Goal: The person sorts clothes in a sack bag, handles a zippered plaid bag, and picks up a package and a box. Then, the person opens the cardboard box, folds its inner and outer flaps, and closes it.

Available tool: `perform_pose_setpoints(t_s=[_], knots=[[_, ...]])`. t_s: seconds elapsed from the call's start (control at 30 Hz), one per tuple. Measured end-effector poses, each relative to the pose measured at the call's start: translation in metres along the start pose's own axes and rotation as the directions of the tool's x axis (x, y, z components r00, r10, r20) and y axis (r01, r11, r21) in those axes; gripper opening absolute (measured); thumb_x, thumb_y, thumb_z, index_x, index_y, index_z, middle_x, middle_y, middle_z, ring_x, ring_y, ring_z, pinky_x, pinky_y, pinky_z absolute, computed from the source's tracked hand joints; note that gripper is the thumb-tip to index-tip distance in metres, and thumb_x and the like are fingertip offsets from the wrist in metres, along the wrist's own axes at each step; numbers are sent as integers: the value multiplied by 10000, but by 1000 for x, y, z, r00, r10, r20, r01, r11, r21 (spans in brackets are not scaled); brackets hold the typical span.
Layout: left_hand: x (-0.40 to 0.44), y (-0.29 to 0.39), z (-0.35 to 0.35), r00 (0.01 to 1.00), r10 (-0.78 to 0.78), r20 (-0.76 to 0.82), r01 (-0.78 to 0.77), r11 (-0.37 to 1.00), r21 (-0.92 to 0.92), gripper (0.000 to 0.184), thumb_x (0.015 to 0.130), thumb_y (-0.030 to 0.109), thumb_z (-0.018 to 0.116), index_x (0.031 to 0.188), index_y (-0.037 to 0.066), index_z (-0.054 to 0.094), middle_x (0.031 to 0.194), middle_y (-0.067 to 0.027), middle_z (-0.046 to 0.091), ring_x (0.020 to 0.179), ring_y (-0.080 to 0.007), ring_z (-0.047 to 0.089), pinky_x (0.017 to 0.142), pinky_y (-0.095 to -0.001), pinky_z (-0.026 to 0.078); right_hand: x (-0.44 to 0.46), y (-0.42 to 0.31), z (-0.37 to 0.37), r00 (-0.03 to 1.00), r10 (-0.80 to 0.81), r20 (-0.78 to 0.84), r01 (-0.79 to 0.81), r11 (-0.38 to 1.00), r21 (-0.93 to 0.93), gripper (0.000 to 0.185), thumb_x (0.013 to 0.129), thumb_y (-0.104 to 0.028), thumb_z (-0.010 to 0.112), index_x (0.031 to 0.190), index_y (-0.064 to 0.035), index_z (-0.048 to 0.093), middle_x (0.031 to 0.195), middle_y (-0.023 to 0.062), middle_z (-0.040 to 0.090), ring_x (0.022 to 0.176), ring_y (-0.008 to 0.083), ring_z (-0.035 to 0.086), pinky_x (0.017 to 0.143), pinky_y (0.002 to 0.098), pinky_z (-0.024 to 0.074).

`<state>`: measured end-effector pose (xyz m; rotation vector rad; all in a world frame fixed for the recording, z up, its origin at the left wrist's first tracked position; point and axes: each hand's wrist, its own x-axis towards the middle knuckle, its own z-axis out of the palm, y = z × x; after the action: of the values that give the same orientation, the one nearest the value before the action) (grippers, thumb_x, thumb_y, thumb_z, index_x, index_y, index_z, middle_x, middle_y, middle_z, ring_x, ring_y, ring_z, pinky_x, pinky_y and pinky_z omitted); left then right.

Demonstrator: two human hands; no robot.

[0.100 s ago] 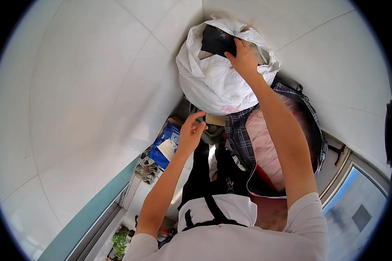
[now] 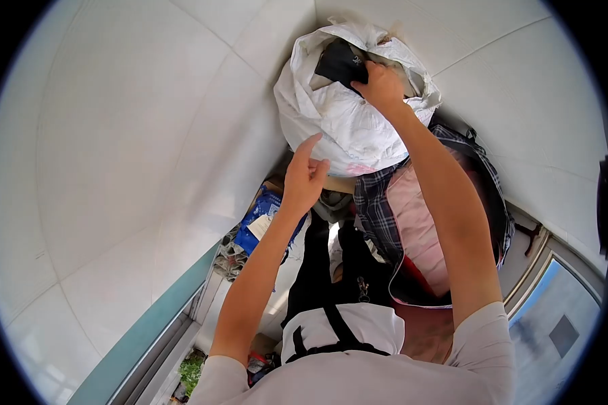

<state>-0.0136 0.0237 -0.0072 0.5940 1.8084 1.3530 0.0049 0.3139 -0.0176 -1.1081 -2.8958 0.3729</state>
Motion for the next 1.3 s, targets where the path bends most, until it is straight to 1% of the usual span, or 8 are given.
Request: perform_pose_setpoints(t_s=[0.2, 0.3, 0.47, 0.63, 0.8, 0.93, 1.1, 1.3], knots=[[106, 11, 26, 926, 355, -131, -199, 751, 630, 746, 895, 23, 637, 1570, 97, 328, 1383, -205, 579, 977, -361, 696, 855, -449, 569, -3, 35, 1, 992, 98, 82, -128, 826, 548, 570, 756, -411, 835, 1142, -7, 725, 1007, 203, 747, 909, 329, 730, 837, 415, 559], [111, 8, 18, 999, -44, 22, 11, 632, 775, 595, 884, 0, 615, 1459, 101, 499, 1306, -183, 577, 1026, -388, 675, 865, -468, 567, -22, 51, -18, 984, 167, 67, -164, 677, 717, 534, 811, -358, 836, 1168, 17, 706, 951, 163, 753, 839, 223, 712, 791, 356, 549], [42, 13, -3, 976, 182, 118, -211, 670, 712, 232, 875, -17, 603, 1071, 43, 710, 1166, -165, 554, 1045, -374, 627, 834, -464, 561, -35, 47, -70, 975, 176, 136, -222, 737, 639, 493, 845, -330, 828, 1152, 33, 695, 940, 140, 751, 835, 168, 699, 773, 320, 546], [-24, 43, -27, 932, 347, 108, -319, 639, 701, 184, 867, 27, 672, 1051, 41, 674, 1109, -141, 530, 1019, -344, 611, 799, -448, 548, -45, 29, -52, 985, 66, 162, -165, 653, 739, 524, 861, -320, 826, 1174, 71, 669, 954, 140, 743, 846, 150, 669, 797, 327, 539], [-32, 52, -31, 944, 311, 112, -291, 622, 727, 203, 867, 80, 730, 1058, 54, 667, 1127, -149, 525, 990, -333, 612, 798, -431, 548, -88, 24, -43, 747, -144, 649, 171, 985, 22, 410, 767, -328, 759, 958, 30, 697, 976, 230, 731, 959, 433, 691, 843, 492, 557], [-27, 55, -17, 942, 314, 117, -307, 667, 679, 262, 880, 122, 745, 1121, 55, 666, 1168, -140, 532, 1014, -317, 613, 820, -417, 545, -140, 17, -61, 554, -134, 822, 296, 954, -44, 423, 751, -316, 788, 1021, -8, 679, 946, 214, 722, 939, 413, 699, 829, 498, 567], [-10, 83, 1, 785, 607, 124, -535, 563, 630, 398, 888, 187, 754, 1250, 58, 652, 1354, -148, 537, 1248, -352, 526, 1013, -466, 478, -162, 23, -60, 820, -149, 553, 133, 989, 68, 329, 795, -208, 781, 993, -16, 601, 914, 194, 712, 913, 425, 697, 790, 510, 559], [41, 103, 18, 779, 488, 395, -619, 492, 613, 594, 870, 258, 780, 1395, 95, 556, 1485, -160, 480, 1379, -395, 453, 1095, -515, 449, -143, 23, -53, 941, -212, 263, 69, 883, 464, 317, 802, -120, 766, 987, 9, 544, 939, 242, 668, 912, 477, 646, 776, 541, 503]])
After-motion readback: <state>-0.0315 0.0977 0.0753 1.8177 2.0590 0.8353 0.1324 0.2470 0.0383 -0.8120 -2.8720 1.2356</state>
